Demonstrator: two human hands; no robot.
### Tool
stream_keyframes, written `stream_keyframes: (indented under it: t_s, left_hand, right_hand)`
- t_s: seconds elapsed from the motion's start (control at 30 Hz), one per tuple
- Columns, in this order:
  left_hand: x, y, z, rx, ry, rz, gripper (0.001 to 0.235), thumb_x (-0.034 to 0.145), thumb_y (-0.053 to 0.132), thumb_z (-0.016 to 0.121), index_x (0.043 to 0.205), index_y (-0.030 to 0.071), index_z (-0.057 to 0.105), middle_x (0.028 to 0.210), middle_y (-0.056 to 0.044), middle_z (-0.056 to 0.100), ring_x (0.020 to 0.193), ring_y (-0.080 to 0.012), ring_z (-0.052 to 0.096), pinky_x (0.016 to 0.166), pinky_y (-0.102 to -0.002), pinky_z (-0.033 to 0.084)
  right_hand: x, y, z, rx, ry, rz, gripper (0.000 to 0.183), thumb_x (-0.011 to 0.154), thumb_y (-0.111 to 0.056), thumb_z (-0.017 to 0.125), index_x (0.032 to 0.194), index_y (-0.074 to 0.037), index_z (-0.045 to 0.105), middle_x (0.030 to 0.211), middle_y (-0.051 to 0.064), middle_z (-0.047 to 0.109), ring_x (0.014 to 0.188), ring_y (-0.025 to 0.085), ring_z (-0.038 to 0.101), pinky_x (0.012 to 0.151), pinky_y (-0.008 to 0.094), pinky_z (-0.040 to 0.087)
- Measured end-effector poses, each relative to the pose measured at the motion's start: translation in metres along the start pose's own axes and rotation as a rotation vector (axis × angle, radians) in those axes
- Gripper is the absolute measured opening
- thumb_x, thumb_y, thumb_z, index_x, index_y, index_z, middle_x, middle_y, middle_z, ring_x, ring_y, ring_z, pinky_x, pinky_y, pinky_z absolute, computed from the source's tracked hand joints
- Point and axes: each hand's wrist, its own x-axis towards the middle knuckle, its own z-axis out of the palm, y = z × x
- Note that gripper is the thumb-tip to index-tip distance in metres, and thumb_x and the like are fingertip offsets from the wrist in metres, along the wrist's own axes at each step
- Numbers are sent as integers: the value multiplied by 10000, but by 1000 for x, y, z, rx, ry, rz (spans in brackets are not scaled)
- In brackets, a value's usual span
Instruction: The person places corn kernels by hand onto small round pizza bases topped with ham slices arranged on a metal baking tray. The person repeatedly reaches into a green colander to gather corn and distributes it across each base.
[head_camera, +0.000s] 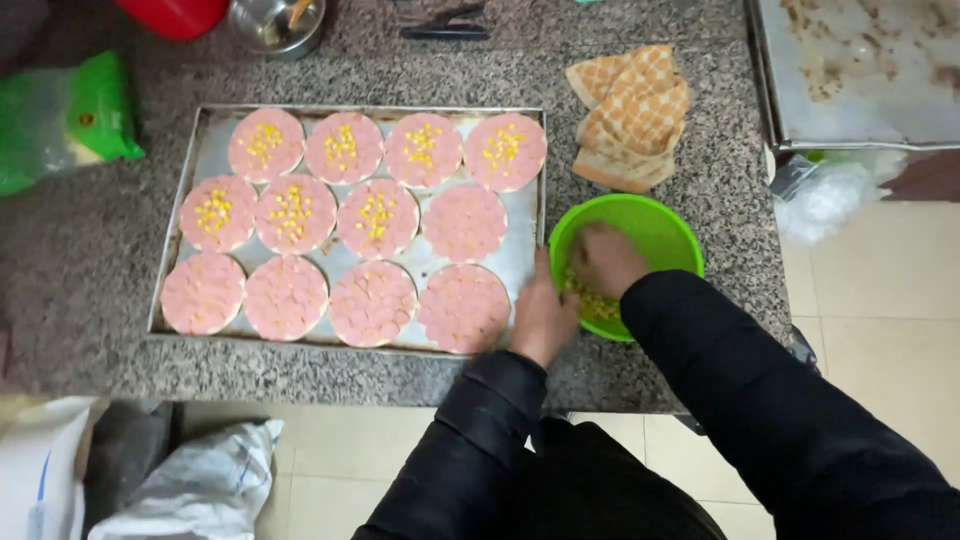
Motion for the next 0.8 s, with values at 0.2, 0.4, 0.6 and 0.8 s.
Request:
stream_keyframes:
  t_s: [0.2, 0.4, 0.6, 0.8]
  left_hand:
    - [-15, 9, -2, 1, 73, -24, 848, 1040, 229, 553, 1819, 208, 218, 1448, -357, 702, 1359, -576, 687, 1213, -649, 539]
    - [-20, 19, -4, -5, 118, 8, 843, 1045, 128, 571, 1817, 174, 237, 1374, -394, 721, 1312, -607, 703, 1194, -674, 552]
    - [-10, 16, 5, 9, 130, 12, 801, 1049, 240, 545, 1801, 265, 268, 1317, -378, 739, 1314, -607, 697, 1206, -644, 543]
    - [11, -6, 11, 29, 122, -4, 811, 1017, 259, 566, 1784, 311, 308, 1330, -327, 747, 1330, -539, 711, 1210, -611, 553]
  right_hand:
    - [-39, 12, -7, -79, -345, -207, 281, 971, -282, 707, 1068, -76, 872, 1041, 173, 868, 1048, 423, 837, 893, 540, 671]
    - [-61, 27, -26, -323, -270, 96, 402, 1058, -396, 646, 1083, -22, 794, 961, 183, 815, 936, 371, 850, 762, 480, 693]
    - [-72, -34, -8, -230, -193, 3, 305, 1053, -279, 619, 1008, -13, 763, 840, 176, 776, 817, 362, 819, 672, 439, 665]
    - [-56, -18, 1, 212, -179, 119, 402, 1140, -279, 519, 993, 17, 748, 820, 212, 779, 790, 378, 796, 708, 464, 634]
